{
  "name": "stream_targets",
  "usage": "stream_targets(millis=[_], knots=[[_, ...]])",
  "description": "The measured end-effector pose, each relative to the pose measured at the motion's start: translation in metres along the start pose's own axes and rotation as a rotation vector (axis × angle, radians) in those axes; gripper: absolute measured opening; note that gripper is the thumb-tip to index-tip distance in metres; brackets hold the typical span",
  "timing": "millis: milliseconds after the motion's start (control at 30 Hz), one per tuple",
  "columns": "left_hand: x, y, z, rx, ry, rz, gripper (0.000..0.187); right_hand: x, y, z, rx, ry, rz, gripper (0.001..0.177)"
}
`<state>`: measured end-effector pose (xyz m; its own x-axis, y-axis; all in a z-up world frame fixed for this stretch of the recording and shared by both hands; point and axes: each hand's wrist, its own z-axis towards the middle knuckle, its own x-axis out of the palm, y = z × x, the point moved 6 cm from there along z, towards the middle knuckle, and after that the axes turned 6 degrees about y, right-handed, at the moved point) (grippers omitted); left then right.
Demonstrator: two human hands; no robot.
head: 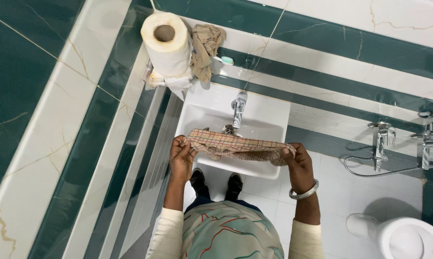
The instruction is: The person wipes the faucet and the top surface of the sink with a cloth, repeatedly scrubbing different parts of the metal fixture and the white ceramic basin.
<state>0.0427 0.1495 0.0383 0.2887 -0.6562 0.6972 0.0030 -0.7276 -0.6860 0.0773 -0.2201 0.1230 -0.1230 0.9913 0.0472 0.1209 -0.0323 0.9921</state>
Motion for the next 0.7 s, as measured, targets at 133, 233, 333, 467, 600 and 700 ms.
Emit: stream_targets(millis=[133,233,333,467,600,700], knots=[[-0.018,0.008,0.003,0.074,0.083,0.111,0.019,0.003,0.013,0.002,0.018,-0.065,-0.027,0.018],[0.001,0.005,0.002,0.052,0.083,0.485,0.026,0.012,0.03,0.009,-0.1,-0.099,-0.18,0.016],[0.041,0.0,-0.008,-0.055,0.247,0.666,0.046,0.023,0.038,0.009,-0.162,-0.222,-0.206,0.015],[0.069,0.027,-0.029,-0.407,0.453,1.078,0.08,0.055,0.039,0.008,-0.272,-0.04,-0.241,0.016],[0.081,0.055,-0.037,-0.385,0.609,1.298,0.04,0.065,0.017,0.001,-0.059,0.018,-0.168,0.015],[0.073,0.049,-0.032,-0.29,0.381,1.446,0.029,0.073,0.019,-0.01,-0.276,0.113,-0.355,0.016]])
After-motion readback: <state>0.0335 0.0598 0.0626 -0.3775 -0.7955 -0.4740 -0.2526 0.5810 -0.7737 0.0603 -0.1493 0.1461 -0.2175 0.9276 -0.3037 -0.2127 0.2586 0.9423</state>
